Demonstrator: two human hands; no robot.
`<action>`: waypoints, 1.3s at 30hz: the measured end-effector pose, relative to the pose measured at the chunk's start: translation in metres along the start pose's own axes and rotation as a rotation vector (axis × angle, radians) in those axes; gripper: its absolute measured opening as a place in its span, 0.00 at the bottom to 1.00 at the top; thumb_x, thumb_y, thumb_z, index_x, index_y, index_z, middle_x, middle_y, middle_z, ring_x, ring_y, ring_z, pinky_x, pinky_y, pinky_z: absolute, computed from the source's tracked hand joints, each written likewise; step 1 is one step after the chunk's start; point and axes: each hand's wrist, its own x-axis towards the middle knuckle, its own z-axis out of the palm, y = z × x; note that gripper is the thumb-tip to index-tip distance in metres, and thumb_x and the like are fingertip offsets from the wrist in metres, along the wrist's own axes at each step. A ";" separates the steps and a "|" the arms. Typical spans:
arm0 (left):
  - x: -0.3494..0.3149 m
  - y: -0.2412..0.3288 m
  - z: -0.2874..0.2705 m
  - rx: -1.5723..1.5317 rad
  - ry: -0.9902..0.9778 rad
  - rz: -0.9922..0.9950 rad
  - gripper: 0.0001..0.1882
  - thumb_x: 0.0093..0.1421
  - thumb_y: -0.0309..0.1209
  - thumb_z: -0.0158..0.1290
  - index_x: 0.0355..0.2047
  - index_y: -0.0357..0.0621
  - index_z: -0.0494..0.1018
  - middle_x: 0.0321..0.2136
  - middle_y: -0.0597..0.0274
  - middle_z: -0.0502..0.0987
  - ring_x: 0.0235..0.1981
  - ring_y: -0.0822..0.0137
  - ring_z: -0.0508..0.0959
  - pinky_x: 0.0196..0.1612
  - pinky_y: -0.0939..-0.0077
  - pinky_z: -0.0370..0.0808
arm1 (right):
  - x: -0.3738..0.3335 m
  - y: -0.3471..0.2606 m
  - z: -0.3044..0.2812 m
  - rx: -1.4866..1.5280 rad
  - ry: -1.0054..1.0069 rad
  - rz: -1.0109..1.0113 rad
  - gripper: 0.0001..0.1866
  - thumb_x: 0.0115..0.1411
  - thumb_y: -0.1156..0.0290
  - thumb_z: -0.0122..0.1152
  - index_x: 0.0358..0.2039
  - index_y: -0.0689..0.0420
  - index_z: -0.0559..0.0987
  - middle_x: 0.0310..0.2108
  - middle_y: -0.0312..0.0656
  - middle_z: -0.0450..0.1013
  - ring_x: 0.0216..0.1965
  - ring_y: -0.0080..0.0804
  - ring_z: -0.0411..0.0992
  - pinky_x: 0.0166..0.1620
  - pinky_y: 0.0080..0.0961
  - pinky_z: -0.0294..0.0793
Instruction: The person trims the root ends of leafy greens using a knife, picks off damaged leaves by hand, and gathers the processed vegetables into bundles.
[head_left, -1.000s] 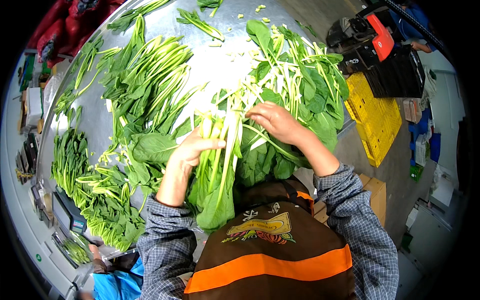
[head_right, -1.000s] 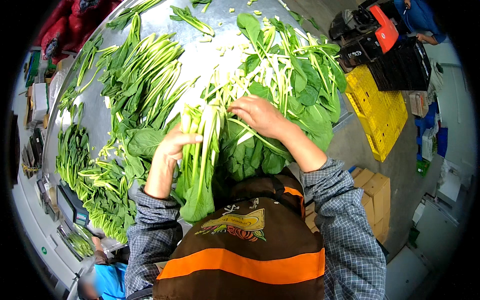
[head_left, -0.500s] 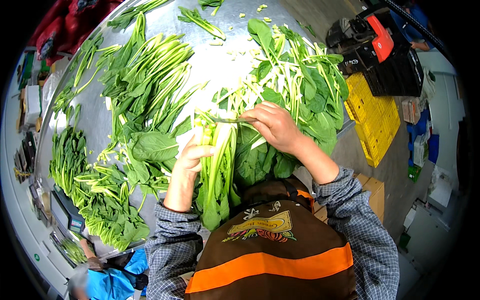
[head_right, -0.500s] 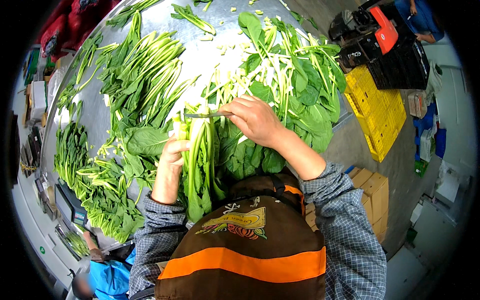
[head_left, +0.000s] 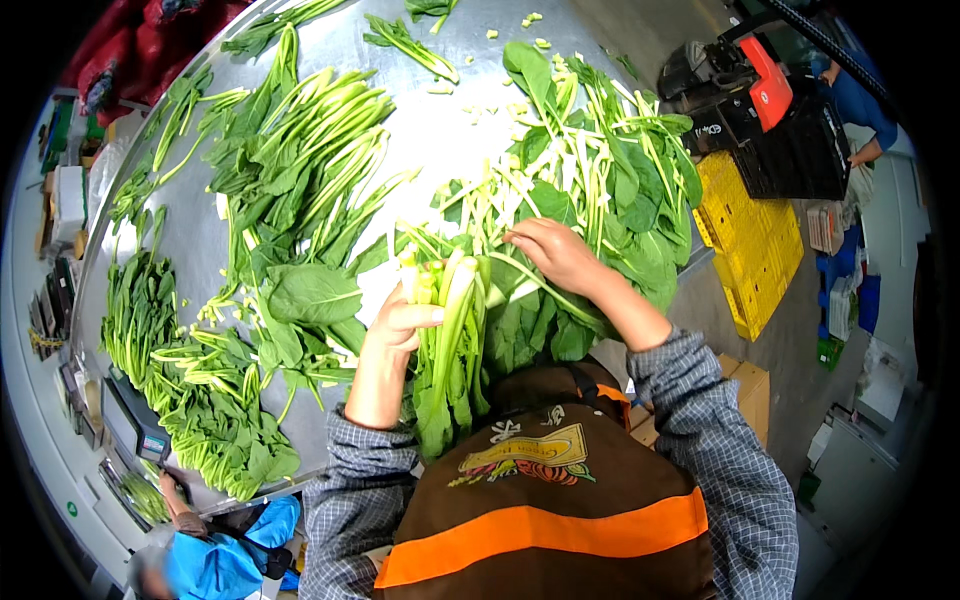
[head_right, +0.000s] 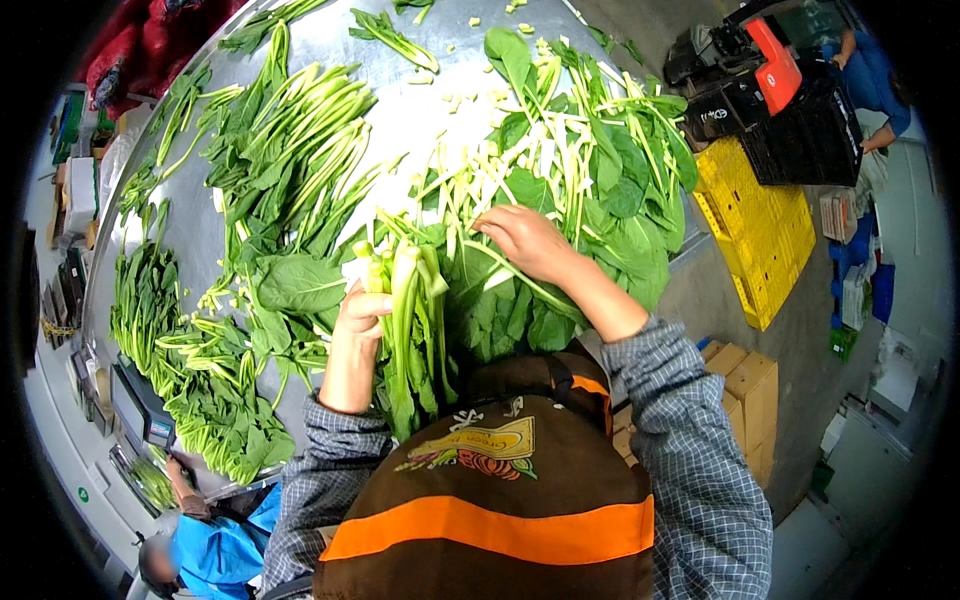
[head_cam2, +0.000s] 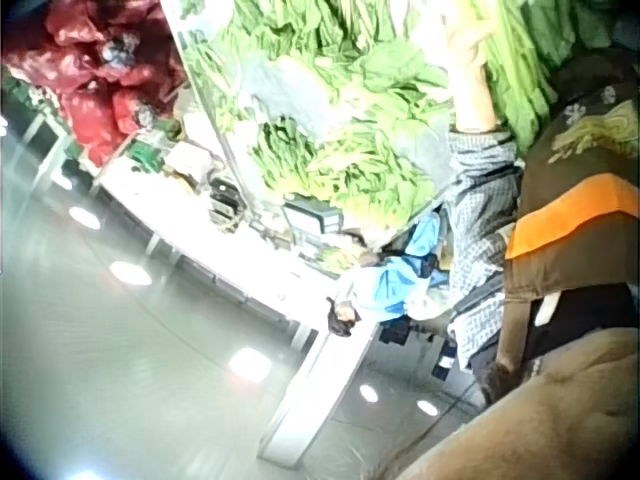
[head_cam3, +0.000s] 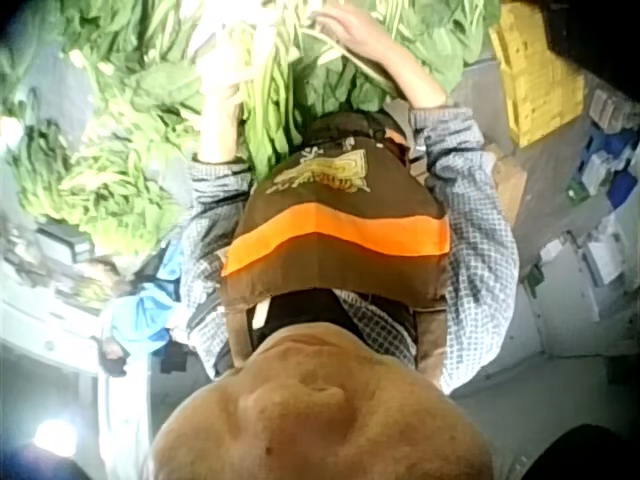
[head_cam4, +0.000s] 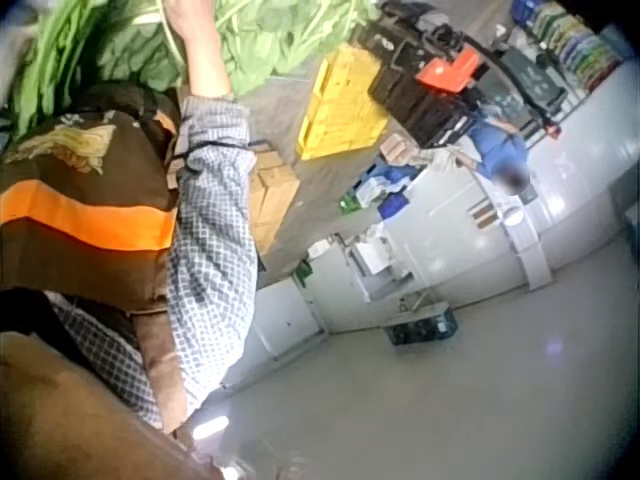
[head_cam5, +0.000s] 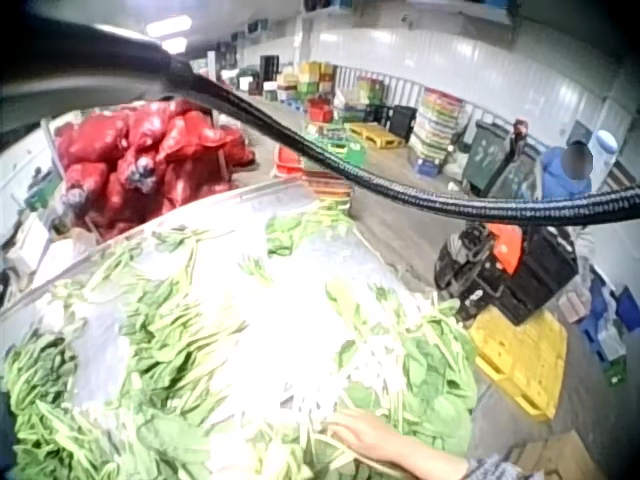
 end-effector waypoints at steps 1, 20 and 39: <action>-0.001 0.005 0.008 0.019 0.100 0.004 0.38 0.41 0.25 0.63 0.56 0.32 0.67 0.47 0.56 0.76 0.48 0.63 0.76 0.55 0.70 0.71 | -0.007 -0.005 0.000 0.149 0.053 0.189 0.14 0.66 0.61 0.57 0.42 0.58 0.79 0.38 0.42 0.77 0.40 0.34 0.75 0.45 0.30 0.74; -0.057 0.096 -0.018 0.899 0.772 0.204 0.23 0.49 0.35 0.71 0.42 0.37 0.77 0.32 0.66 0.79 0.30 0.76 0.75 0.37 0.79 0.74 | 0.037 -0.033 -0.064 1.012 -0.001 0.452 0.19 0.63 0.66 0.62 0.50 0.65 0.76 0.26 0.28 0.66 0.25 0.14 0.63 0.29 0.11 0.66; -0.117 0.071 -0.026 -0.142 0.326 0.364 0.23 0.59 0.29 0.59 0.53 0.32 0.69 0.41 0.48 0.79 0.42 0.59 0.81 0.47 0.62 0.80 | 0.137 -0.185 0.062 1.170 -0.291 0.291 0.20 0.60 0.68 0.66 0.51 0.62 0.76 0.32 0.29 0.71 0.28 0.15 0.66 0.31 0.13 0.68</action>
